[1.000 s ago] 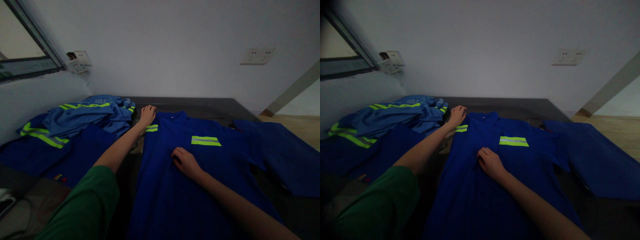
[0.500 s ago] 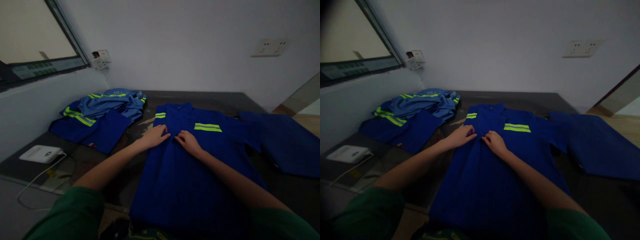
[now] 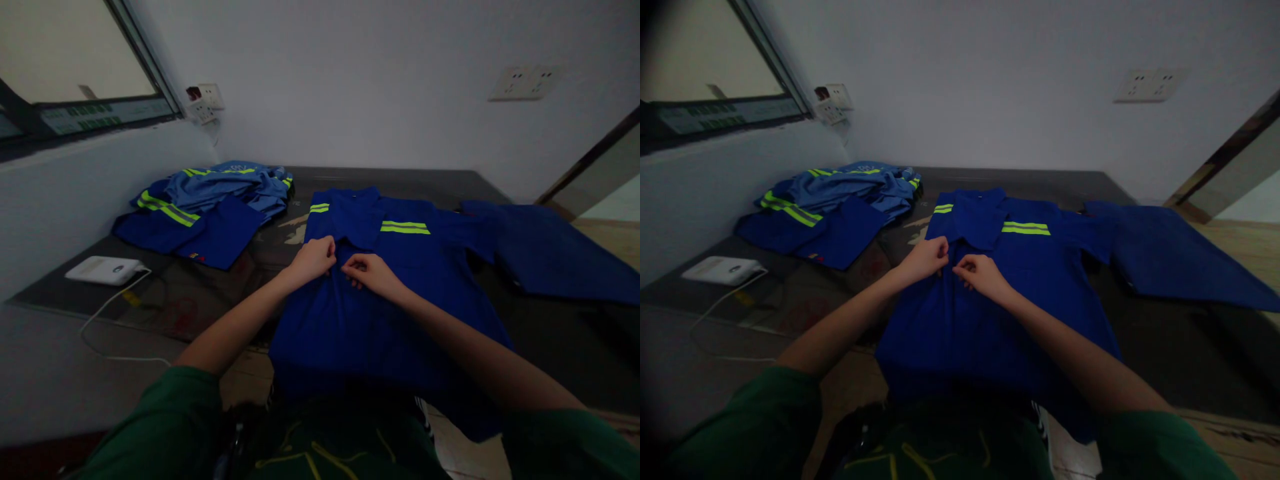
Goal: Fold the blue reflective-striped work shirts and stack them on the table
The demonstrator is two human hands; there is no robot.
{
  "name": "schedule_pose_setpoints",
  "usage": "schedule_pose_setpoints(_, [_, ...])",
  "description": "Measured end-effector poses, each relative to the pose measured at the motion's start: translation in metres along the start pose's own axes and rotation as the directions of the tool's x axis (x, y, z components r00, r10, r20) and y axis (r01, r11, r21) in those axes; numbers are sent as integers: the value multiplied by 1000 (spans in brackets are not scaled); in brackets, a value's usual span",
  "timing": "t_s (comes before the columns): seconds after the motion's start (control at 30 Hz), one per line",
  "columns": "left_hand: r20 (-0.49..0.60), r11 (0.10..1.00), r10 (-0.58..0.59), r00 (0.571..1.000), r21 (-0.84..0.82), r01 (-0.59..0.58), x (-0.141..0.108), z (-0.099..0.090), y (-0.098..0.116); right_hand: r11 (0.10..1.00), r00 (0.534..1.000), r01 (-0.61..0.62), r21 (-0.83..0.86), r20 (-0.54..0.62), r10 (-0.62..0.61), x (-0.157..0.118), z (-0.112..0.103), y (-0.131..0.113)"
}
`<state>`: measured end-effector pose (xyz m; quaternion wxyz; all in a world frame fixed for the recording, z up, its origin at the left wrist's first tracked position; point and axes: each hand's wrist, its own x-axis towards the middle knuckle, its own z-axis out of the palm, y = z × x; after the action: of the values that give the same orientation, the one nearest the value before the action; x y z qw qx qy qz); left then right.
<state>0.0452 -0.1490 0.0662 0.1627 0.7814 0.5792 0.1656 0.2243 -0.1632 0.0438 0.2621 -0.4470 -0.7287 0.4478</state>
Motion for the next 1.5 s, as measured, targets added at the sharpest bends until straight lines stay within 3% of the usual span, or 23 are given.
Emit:
schedule_pose_setpoints(0.07, [-58,999,13,998,-36,-15,-1,1,5,996,995,-74,40,64,72,-12,11,-9])
schedule_pose_setpoints(0.13, [-117,998,17,993,-60,-25,-2,5,11,991,992,-98,-86,71,104,-21,23,-15])
schedule_pose_setpoints(0.27, [-170,982,21,985,-181,-53,-2,11,15,940,994,-84,-330,-96,55,-27,43,-20])
schedule_pose_setpoints(0.33, [-168,965,13,986,-255,-56,-8,11,6,971,993,-102,-217,-76,88,-28,47,-20])
schedule_pose_setpoints(0.4, [-192,958,0,981,-282,-55,-20,8,-11,987,991,-134,83,17,134,-30,48,-21])
schedule_pose_setpoints(0.5, [-255,972,-31,966,-232,-30,-46,1,-46,816,977,-206,540,165,137,-32,47,-23])
schedule_pose_setpoints(0.6, [-258,972,-132,957,-225,74,-70,-3,-78,643,956,-288,709,248,155,-34,49,-26])
schedule_pose_setpoints(0.7, [-145,964,-164,976,-235,127,-80,-5,-93,569,943,-332,752,241,231,-35,53,-28])
schedule_pose_setpoints(0.83, [-4,951,-146,989,-277,139,-65,-5,-92,528,936,-315,789,166,311,-23,54,-32])
schedule_pose_setpoints(0.93, [-24,953,-177,984,-255,165,-47,-3,-89,488,948,-257,834,119,296,1,54,-35])
schedule_pose_setpoints(1.1, [-101,988,-57,993,-145,42,-35,4,-90,409,889,-373,833,195,414,44,64,-37])
schedule_pose_setpoints(1.2, [-147,999,-47,988,2,48,-38,7,-93,377,881,-381,844,208,424,56,71,-35])
schedule_pose_setpoints(1.37, [-196,999,-7,981,51,17,-43,8,-96,418,904,-297,859,112,412,59,77,-32])
schedule_pose_setpoints(1.5, [-53,990,85,995,121,-78,-47,13,-93,495,896,-313,810,80,436,48,79,-35])
